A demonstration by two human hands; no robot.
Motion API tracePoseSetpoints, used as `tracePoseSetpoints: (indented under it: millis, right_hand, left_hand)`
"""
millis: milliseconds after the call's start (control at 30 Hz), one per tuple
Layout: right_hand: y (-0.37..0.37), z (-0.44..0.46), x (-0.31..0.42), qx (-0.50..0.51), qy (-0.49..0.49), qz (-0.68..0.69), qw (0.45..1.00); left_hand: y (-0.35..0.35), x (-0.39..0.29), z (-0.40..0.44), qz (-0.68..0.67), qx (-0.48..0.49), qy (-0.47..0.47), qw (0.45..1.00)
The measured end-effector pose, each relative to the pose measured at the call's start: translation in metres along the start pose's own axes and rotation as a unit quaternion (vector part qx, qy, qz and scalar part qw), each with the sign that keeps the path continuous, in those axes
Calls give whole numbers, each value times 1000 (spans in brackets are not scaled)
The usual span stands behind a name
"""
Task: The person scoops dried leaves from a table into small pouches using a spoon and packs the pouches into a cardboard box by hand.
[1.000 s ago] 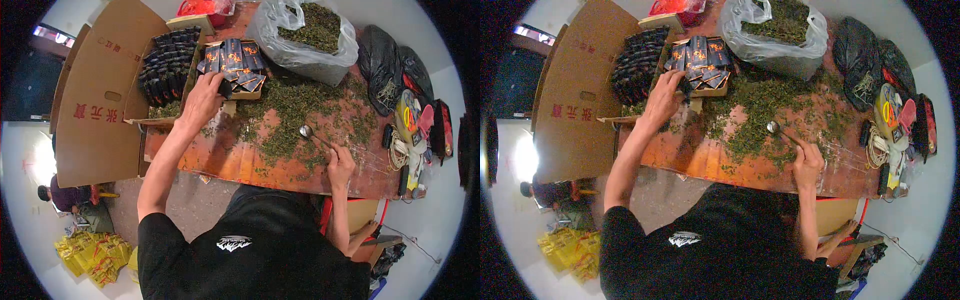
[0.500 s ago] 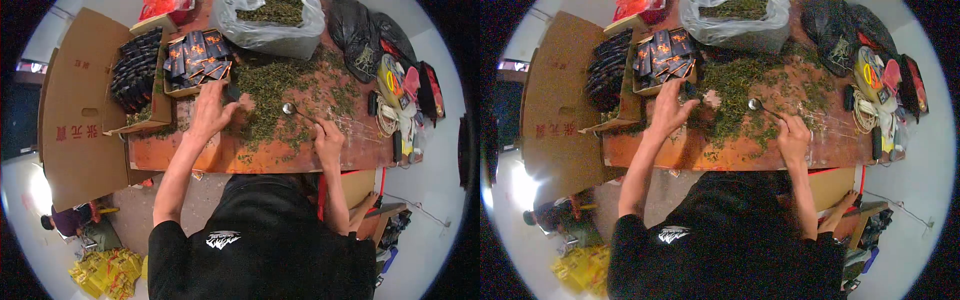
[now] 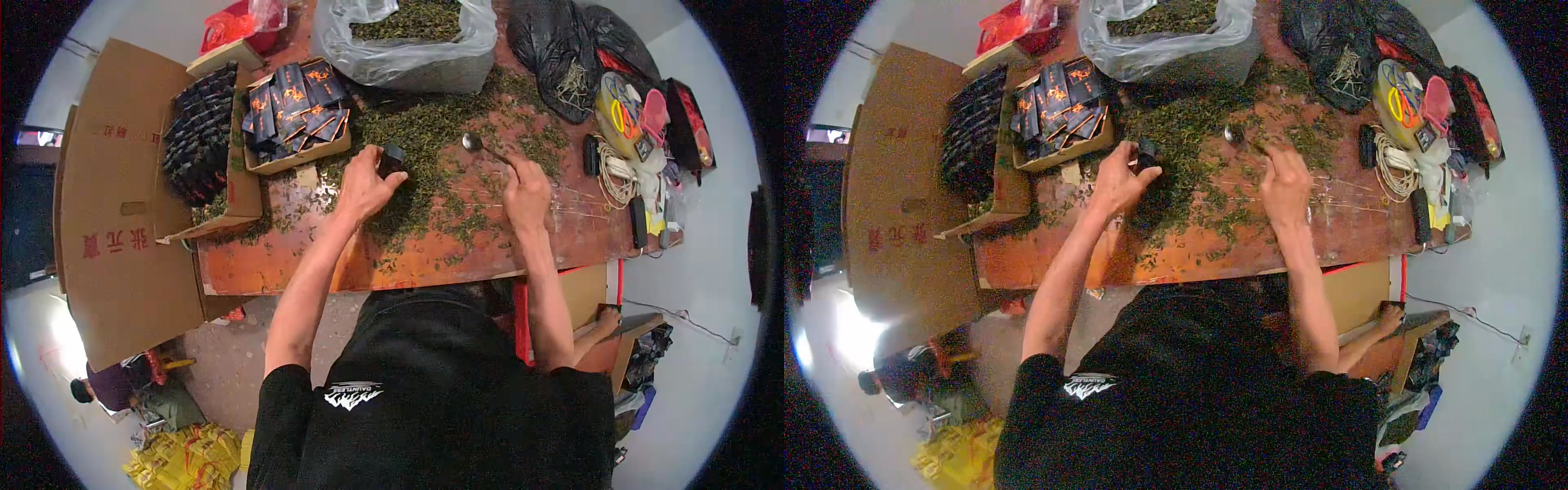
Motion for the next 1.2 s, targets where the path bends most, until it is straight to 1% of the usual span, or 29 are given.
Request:
tracePoseSetpoints:
  millis: [67, 167, 267, 367, 467, 567, 700, 767, 867, 967, 1100, 1200]
  right_hand:
    - [-3, 11, -3, -13, 18, -15, 1000]
    - [-11, 27, -5, -16, 11, -28, 999]
    - [-25, 35, -6, -18, 38, -30, 999]
    - [-41, 34, -7, -28, 43, -5, 999]
    - [-49, 31, -5, 1, 28, 12, 1000]
    - [-48, 27, 7, -8, 33, 27, 999]
    - [-55, 20, 9, 6, 0, 47, 999]
    - [-53, 19, 13, 4, -10, 63, 998]
    - [-61, 12, 2, 41, -106, 123, 986]
    - [-62, 10, 0, 35, -102, 124, 986]
    - [-64, 4, -11, 49, -195, 167, 965]
    - [-67, 0, -22, 53, -229, 180, 955]
  left_hand:
    - [0, 0, 4, -3, -10, 4, 1000]
    - [2, -3, 12, 1, -10, 14, 1000]
    - [0, 0, 22, -12, -17, 23, 1000]
    - [2, -8, 30, -27, -14, 37, 999]
    - [-3, -10, 37, -40, -8, 44, 998]
    - [-10, -12, 40, -37, -8, 41, 998]
    - [-14, -15, 43, -49, -34, 1, 998]
    - [-16, -14, 44, -40, -28, 2, 999]
    - [-17, -15, 45, -44, -16, 4, 999]
    - [-20, -14, 44, -51, -8, 1, 999]
    - [-18, -14, 42, -48, -19, -25, 998]
    - [-18, -11, 37, -64, -1, -3, 998]
Point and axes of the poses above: each hand's wrist, its own z-axis towards the middle knuckle, its own y-axis out of the back of the hand, x = y × z, the point moved 10 cm from there along z, towards the middle knuckle, and after that the axes turned 3 degrees about -z, right-handed, at the moved point
